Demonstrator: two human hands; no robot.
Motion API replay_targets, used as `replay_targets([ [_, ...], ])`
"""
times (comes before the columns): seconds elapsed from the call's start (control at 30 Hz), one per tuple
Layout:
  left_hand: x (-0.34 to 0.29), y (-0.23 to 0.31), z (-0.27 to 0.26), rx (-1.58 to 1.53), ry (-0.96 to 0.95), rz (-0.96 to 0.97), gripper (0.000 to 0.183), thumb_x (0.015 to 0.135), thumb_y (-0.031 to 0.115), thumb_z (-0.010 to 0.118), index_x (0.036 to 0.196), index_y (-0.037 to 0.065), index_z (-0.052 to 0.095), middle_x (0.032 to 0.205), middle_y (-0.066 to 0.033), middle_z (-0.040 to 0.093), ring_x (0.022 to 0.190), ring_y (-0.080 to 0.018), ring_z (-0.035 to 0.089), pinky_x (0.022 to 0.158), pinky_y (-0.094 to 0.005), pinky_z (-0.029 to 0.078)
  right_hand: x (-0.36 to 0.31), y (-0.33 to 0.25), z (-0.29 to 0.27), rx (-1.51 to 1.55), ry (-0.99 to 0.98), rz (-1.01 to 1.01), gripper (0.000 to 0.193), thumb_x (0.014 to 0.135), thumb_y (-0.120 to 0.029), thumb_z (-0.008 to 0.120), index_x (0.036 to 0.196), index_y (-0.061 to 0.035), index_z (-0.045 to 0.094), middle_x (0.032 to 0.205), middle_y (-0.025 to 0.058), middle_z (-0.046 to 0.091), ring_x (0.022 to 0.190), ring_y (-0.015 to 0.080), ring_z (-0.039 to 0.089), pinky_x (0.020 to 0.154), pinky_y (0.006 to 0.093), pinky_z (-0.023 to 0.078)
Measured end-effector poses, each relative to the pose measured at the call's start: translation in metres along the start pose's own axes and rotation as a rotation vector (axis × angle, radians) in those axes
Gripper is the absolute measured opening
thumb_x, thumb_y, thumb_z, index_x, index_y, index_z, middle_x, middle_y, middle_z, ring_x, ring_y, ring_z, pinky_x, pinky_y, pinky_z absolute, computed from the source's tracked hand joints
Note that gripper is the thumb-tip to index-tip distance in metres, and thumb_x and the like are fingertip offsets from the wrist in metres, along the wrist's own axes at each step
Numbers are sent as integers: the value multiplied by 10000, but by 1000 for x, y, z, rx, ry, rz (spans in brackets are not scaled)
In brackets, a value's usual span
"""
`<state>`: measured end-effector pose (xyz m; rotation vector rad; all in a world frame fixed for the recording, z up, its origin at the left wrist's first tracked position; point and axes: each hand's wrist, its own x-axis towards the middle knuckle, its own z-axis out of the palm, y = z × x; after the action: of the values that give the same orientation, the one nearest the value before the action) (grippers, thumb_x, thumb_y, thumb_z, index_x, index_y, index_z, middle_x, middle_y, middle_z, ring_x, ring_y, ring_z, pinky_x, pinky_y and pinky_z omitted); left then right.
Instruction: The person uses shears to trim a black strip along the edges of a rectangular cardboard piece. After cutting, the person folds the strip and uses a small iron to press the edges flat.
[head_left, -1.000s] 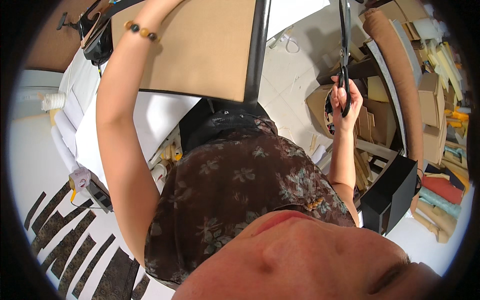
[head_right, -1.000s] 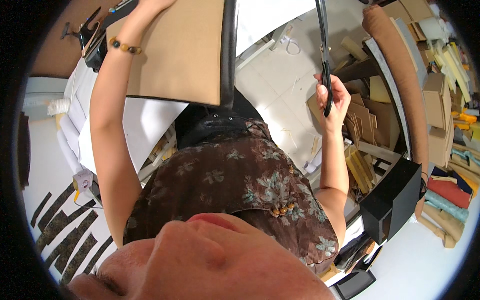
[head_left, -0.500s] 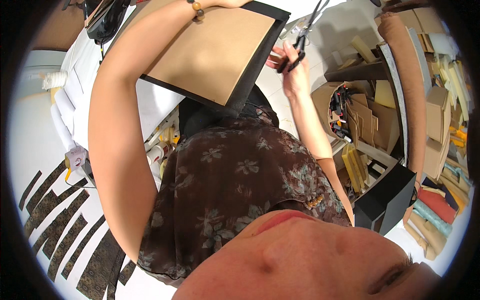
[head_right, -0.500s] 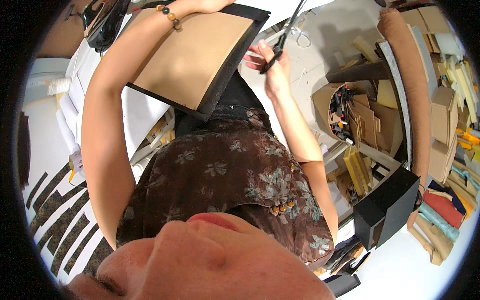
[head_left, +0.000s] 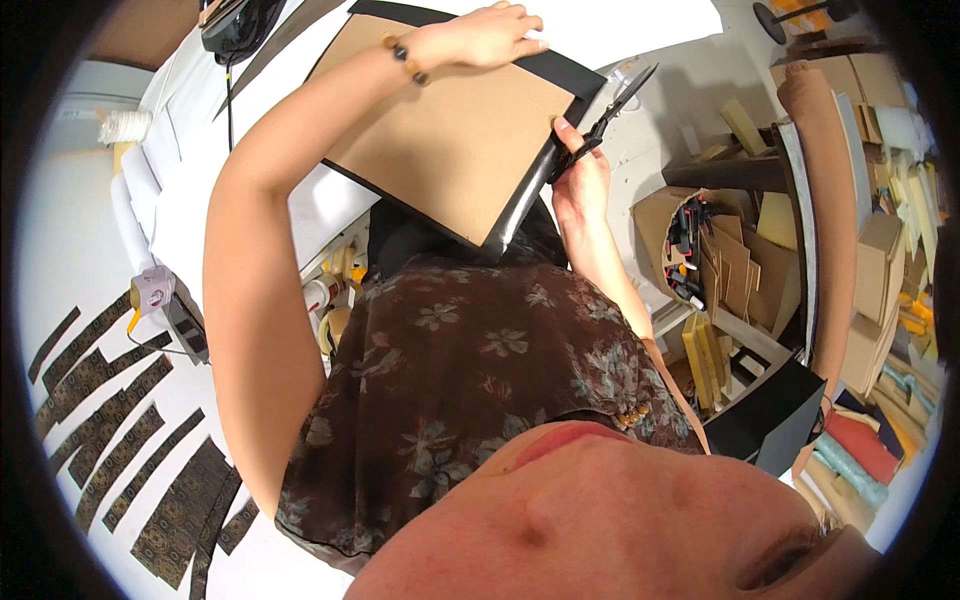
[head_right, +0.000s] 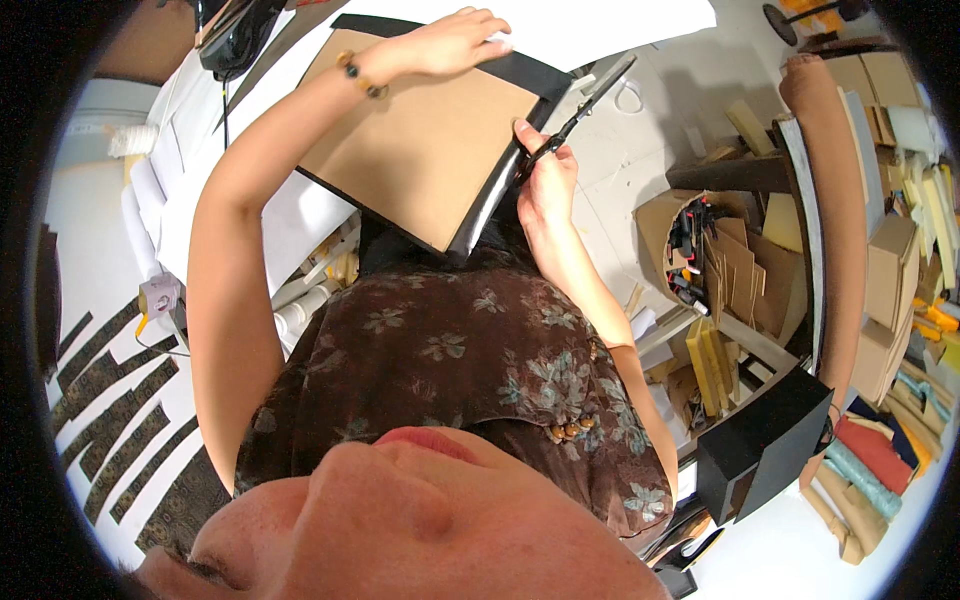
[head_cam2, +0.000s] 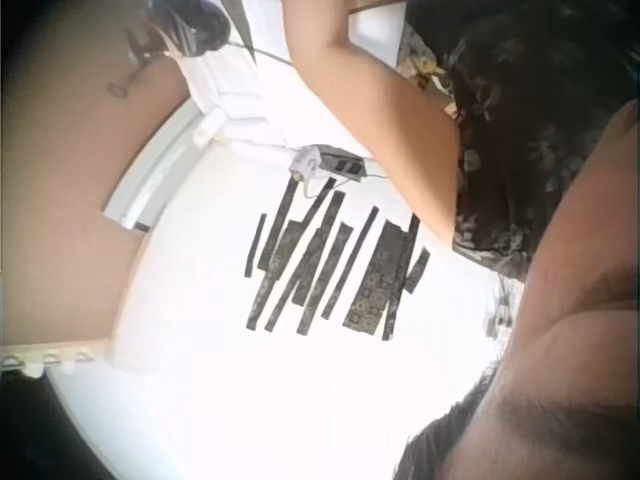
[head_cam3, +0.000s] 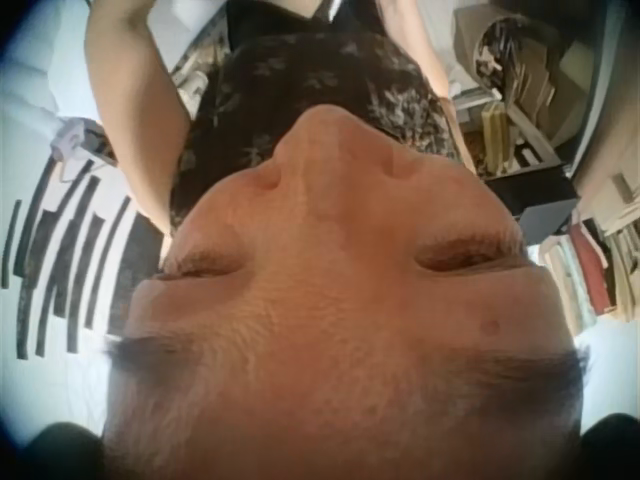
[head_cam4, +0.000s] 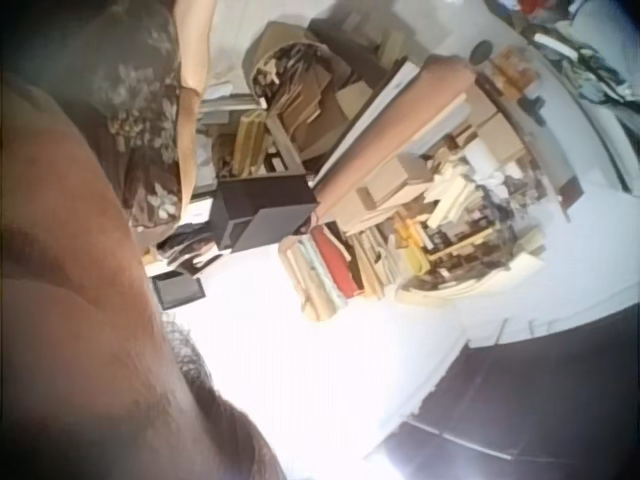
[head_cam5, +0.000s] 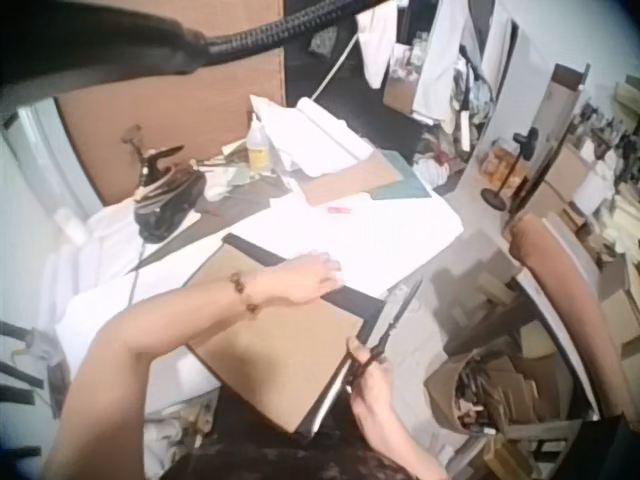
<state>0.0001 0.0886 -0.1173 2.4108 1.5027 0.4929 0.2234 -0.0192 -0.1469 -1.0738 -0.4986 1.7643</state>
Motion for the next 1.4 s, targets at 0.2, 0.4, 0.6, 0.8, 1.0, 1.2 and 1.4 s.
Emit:
replay_targets([
  [0.2, -153, 93, -43, 203, -123, 167, 599, 818, 248, 695, 1352, 46, 514, 1462, -154, 435, 1382, -324, 382, 1151, -480, 322, 7, 6, -5, -4, 62, 2, 127, 821, -102, 776, 858, -33, 676, 829, 55, 696, 709, 143, 645, 657, 272, 502],
  [0.4, -223, 96, -3, 254, 37, 199, 482, 804, 114, 657, 1276, 72, 570, 1410, -136, 514, 1349, -320, 458, 1161, -468, 349, 18, 11, -9, -52, 63, 39, 226, 833, -115, 751, 948, 12, 603, 891, 92, 679, 744, 169, 649, 678, 293, 518],
  [0.6, -193, 96, -76, 111, 237, 18, 307, 793, -32, 610, 1082, 59, 661, 1188, -82, 668, 1242, -307, 565, 1033, -432, 456, 16, -5, -29, -284, 62, -81, 277, 896, -229, 743, 943, -36, 551, 776, 61, 646, 535, 92, 534, 464, 217, 447],
  [0.8, -91, 78, -176, 89, 176, 354, 324, 968, 338, 530, 1028, 41, 644, 964, -149, 651, 992, -332, 594, 946, -420, 418, -17, -64, -64, -342, -135, -310, 242, 910, -175, 719, 1042, 18, 653, 683, -31, 534, 482, 15, 392, 429, 197, 265],
  [1.0, -36, 61, -132, 18, 603, 387, 482, 921, 512, 594, 729, 71, 556, 721, -58, 518, 765, -256, 502, 835, -399, 348, -81, -155, -83, -446, -559, -217, 682, 761, -468, 810, 1073, 117, 651, 661, -37, 518, 467, 19, 406, 427, 187, 282],
  [1.2, -17, 69, -109, 48, 968, 351, 349, 884, 96, 608, 571, 47, 463, 551, -63, 411, 558, -243, 422, 755, -380, 353, -108, -169, -98, -587, -593, -179, 657, 684, -395, 839, 1043, 129, 671, 617, -22, 537, 496, 38, 448, 468, 193, 290],
  [1.4, 0, 78, -115, 38, 1007, 430, 319, 854, -27, 556, 554, 31, 462, 528, -78, 434, 514, -252, 433, 670, -382, 348, -110, -169, -97, -641, -591, -187, 624, 698, -360, 836, 1036, 138, 670, 619, -16, 533, 510, 42, 447, 490, 202, 313],
])
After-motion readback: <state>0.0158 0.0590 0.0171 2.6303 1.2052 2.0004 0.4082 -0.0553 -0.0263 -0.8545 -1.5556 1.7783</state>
